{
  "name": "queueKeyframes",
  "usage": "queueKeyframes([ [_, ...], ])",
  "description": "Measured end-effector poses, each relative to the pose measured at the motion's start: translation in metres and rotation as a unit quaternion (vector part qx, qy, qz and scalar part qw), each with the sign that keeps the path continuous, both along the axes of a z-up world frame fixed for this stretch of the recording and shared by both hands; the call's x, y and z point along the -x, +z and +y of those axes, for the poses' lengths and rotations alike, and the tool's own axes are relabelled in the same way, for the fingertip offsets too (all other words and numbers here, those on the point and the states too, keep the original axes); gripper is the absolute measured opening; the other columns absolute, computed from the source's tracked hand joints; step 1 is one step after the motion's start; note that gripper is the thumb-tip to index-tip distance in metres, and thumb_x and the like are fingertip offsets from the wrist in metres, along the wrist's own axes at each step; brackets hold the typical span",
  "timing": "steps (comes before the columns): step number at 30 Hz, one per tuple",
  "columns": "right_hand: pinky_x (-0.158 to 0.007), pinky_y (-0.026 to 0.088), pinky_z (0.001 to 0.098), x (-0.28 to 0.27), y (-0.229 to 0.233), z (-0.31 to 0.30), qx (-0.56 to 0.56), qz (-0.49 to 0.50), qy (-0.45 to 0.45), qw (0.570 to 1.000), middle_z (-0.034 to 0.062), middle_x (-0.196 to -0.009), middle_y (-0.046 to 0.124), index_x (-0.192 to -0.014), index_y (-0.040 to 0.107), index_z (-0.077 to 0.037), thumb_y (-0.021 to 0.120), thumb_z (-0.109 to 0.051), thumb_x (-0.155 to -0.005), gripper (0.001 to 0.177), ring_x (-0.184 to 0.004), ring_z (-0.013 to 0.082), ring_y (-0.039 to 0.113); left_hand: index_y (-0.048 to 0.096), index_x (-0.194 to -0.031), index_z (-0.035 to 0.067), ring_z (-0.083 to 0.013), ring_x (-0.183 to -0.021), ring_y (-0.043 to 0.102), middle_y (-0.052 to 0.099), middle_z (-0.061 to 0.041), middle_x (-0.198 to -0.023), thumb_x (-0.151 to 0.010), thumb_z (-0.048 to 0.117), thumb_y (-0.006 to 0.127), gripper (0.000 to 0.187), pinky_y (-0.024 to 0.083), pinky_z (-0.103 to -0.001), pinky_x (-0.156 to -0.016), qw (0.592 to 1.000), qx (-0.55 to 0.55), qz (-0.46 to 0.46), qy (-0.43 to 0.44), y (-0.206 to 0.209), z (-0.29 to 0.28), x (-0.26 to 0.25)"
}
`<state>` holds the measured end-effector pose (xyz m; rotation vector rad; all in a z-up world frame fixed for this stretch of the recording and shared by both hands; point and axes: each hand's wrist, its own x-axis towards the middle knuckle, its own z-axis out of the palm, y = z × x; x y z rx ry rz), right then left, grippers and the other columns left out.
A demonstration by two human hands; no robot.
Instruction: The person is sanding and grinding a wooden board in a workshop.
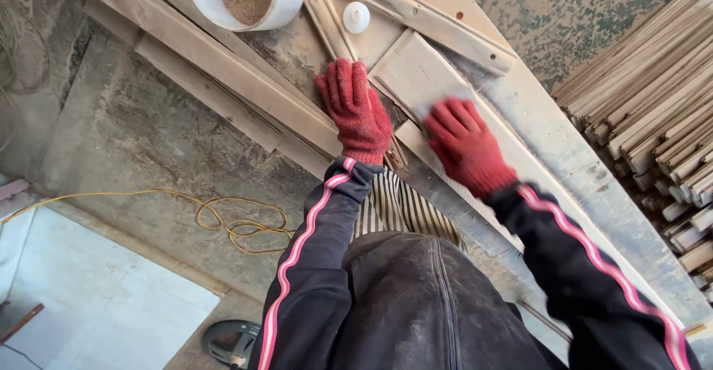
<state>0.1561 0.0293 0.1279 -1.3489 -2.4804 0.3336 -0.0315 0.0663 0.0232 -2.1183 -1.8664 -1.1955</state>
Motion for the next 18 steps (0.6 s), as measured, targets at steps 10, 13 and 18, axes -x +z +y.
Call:
queueKeyframes([
  [10,-0.12,0.036,0.0508,-0.008,0.009,-0.009,0.079,-0.014,-0.005,0.997,0.0165,-0.148,0.054,-0.137,0.058,-0.001,0.068,-0.016,-0.088,0.052,-0.139,0.0385,0.048,0.045,-0.148,0.002,-0.0444,-0.15,0.038,0.035,-0.017,-0.159,-0.094,0.004,0.069,0.059,0.026,-0.067,-0.131,0.992,0.125,-0.001,0.002,0.005,-0.014,0.0],
  [13,-0.115,0.041,0.0497,-0.005,0.015,-0.003,0.065,-0.013,-0.012,0.998,0.0168,-0.139,0.058,-0.129,0.061,0.0,0.068,-0.014,-0.088,0.044,-0.131,0.038,0.053,0.048,-0.145,0.001,-0.0432,-0.148,0.04,0.038,-0.017,-0.157,-0.094,0.002,0.07,0.055,0.028,-0.067,-0.13,0.993,0.116,0.001,0.006,0.009,-0.009,0.001],
  [18,-0.117,0.036,0.05,0.039,-0.02,0.063,-0.004,0.014,-0.009,1.0,0.018,-0.144,0.055,-0.143,0.055,0.0,0.067,-0.019,-0.095,0.053,-0.136,0.0388,0.048,0.052,-0.141,0.001,-0.0417,-0.147,0.04,0.038,-0.016,-0.156,-0.094,0.006,0.069,0.051,0.029,-0.066,-0.129,0.993,0.114,0.025,-0.017,0.008,-0.012,0.0],
])
